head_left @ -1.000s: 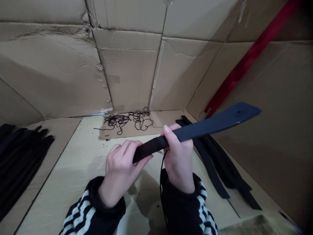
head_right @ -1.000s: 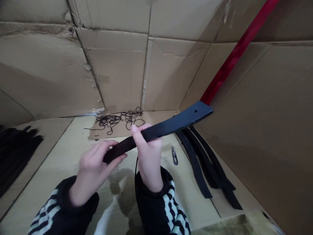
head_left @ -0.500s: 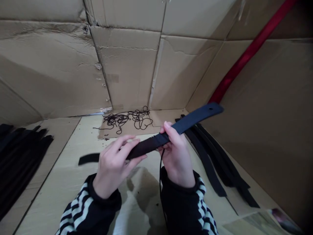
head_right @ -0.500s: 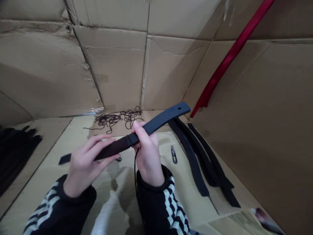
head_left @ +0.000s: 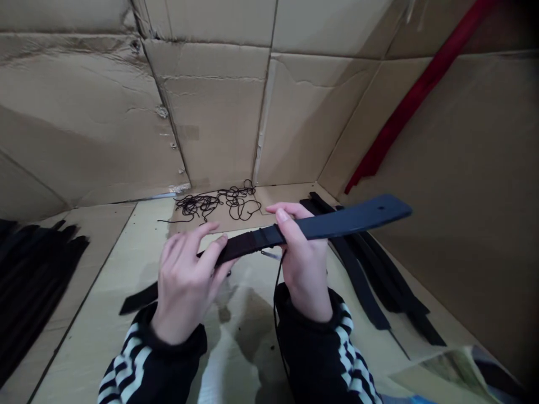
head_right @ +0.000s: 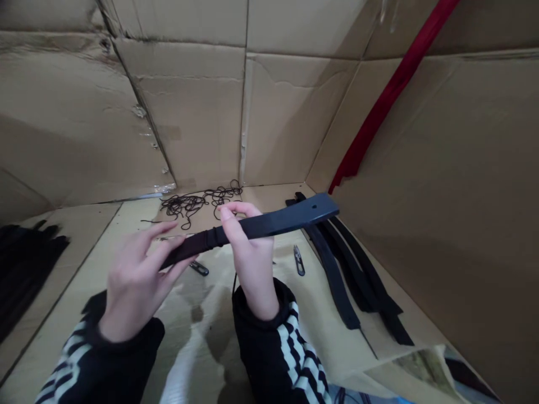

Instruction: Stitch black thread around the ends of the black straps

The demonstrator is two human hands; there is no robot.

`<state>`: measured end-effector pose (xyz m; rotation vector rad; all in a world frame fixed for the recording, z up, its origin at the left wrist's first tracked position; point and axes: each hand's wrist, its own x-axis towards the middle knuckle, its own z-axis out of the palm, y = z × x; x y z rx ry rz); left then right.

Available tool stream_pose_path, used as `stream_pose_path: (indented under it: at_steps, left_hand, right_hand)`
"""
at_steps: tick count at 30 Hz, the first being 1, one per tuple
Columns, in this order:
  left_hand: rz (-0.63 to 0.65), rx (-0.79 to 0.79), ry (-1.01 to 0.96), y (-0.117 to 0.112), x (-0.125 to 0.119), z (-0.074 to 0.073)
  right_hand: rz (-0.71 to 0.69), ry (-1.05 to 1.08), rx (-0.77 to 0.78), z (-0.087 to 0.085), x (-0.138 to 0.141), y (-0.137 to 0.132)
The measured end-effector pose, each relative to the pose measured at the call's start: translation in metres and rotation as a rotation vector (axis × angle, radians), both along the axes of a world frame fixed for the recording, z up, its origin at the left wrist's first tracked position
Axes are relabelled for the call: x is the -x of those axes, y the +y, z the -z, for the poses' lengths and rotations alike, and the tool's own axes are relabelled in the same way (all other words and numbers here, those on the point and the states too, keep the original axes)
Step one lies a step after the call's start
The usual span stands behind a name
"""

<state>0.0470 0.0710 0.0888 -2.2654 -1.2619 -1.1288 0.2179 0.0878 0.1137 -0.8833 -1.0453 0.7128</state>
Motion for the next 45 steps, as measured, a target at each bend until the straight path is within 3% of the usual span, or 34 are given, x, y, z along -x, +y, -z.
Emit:
stream_pose_path:
  at_steps: [2, 5, 7, 9, 11, 13, 15, 18, 21, 23, 26, 28, 32, 34, 36, 38, 41, 43, 45]
  left_hand:
    - [0.095, 0.107, 0.042, -0.003, 0.006, -0.007]
    - [0.358, 0.571, 0.015, -0.01, 0.012, -0.017]
    - [0.394, 0.744, -0.051, -0.012, 0.013, -0.019]
    - [0.344, 0.679, -0.077, -0.01, 0.011, -0.017]
    - [0.281, 0.466, -0.08, -0.007, 0.01, -0.013]
    - [0.205, 0.246, -0.098, -0.004, 0.011, -0.011]
    - [0.177, 0.174, -0.147, -0.003, 0.013, -0.01]
    - [0.154, 0.302, -0.241, -0.004, 0.015, -0.009]
    - [0.145, 0.44, -0.283, -0.002, 0.012, -0.005]
    - [0.145, 0.388, -0.217, 0.001, 0.01, -0.003]
    - [0.07, 0.158, -0.074, 0.004, 0.009, -0.004]
    - [0.092, 0.15, -0.044, 0.002, 0.014, -0.009]
    - [0.342, 0.669, -0.049, -0.006, 0.026, -0.022]
    - [0.385, 0.803, -0.069, -0.009, 0.027, -0.023]
    - [0.345, 0.702, -0.102, -0.009, 0.023, -0.02]
    - [0.308, 0.499, -0.12, -0.007, 0.018, -0.016]
    - [0.278, 0.251, -0.144, -0.004, 0.014, -0.014]
    - [0.212, 0.293, -0.187, -0.004, 0.014, -0.013]
    - [0.153, 0.467, -0.236, -0.004, 0.014, -0.012]
  right_hand:
    - [-0.048, -0.05, -0.067, 0.0, -0.005, 0.0]
    - [-0.167, 0.031, -0.073, -0.002, -0.007, -0.002]
    - [-0.182, 0.173, 0.014, -0.004, -0.004, -0.003]
    - [-0.157, 0.31, 0.126, -0.007, -0.001, -0.001]
    - [-0.15, 0.366, 0.189, -0.008, 0.0, 0.001]
    - [-0.173, 0.321, 0.135, -0.007, -0.002, 0.002]
    - [-0.181, 0.218, -0.009, -0.006, -0.006, 0.0]
    - [-0.12, 0.078, -0.157, -0.005, -0.007, -0.005]
    - [-0.044, 0.057, -0.138, -0.005, -0.003, -0.006]
    - [-0.042, 0.1, -0.084, -0.004, -0.001, -0.004]
    - [-0.063, 0.109, -0.02, -0.004, -0.004, 0.001]
    - [-0.078, 0.02, -0.051, -0.005, -0.008, 0.0]
    - [-0.189, -0.058, -0.097, -0.007, -0.012, -0.007]
    - [-0.245, 0.032, -0.044, -0.008, -0.01, -0.009]
    - [-0.217, 0.162, 0.013, -0.008, -0.008, -0.008]
    - [-0.162, 0.256, 0.055, -0.009, -0.007, -0.006]
    - [-0.163, 0.243, 0.04, -0.01, -0.012, -0.004]
    - [-0.141, 0.179, -0.048, -0.009, -0.016, -0.004]
    - [-0.105, 0.138, -0.1, -0.009, -0.017, -0.005]
